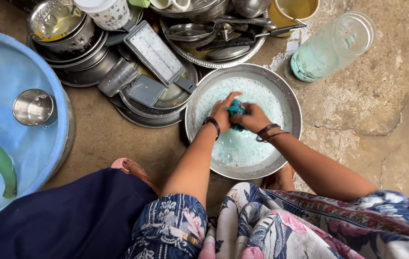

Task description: Washing and scrubbing various metal dishes in a soapy water basin on the floor.

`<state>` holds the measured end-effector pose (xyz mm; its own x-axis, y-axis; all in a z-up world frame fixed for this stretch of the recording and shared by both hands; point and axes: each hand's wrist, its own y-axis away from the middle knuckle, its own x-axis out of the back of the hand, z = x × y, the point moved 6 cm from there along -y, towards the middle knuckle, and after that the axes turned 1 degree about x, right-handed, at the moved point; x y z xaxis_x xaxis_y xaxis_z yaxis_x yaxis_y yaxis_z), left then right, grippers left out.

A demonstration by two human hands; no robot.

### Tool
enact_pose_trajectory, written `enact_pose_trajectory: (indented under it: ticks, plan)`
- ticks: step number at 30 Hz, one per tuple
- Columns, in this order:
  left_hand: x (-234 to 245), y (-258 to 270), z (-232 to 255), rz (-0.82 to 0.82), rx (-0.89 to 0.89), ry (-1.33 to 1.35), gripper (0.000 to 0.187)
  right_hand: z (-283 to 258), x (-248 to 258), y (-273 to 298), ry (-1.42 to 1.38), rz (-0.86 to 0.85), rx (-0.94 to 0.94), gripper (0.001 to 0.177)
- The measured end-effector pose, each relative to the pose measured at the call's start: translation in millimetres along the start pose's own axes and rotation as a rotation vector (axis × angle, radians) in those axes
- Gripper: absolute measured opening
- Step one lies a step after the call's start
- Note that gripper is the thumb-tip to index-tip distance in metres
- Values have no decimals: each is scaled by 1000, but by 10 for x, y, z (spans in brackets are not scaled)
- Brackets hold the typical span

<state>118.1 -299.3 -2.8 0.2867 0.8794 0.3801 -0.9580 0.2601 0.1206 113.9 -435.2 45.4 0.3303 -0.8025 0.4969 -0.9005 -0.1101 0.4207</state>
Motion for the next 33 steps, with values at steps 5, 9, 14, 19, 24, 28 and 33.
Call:
enact_pose_trajectory:
  ticks: [5,9,14,19,24,28,33]
  plan:
    - [138,70,231,-228,-157,-254,64,283,-408,-47,44,-490,63,56]
    - [158,102,241,-429,-281,-306,62,297,-771,-61,856,-704,344,31]
    - [132,144,102,-381,-280,-269,63,1105,-1139,-542,1279,-701,533,34]
    - [-77,235,-396,-105,-346,-348,68,641,-1217,-374,1025,-832,408,32]
    - [-62,142,-580,-88,-327,-339,79,396,-983,-218,410,-594,-190,32]
    - [-117,-21,-348,-407,-234,-307,88,605,-990,-172,1254,-707,234,26]
    - [-106,141,126,-405,-261,-268,76,991,-1026,-215,1707,-767,776,23]
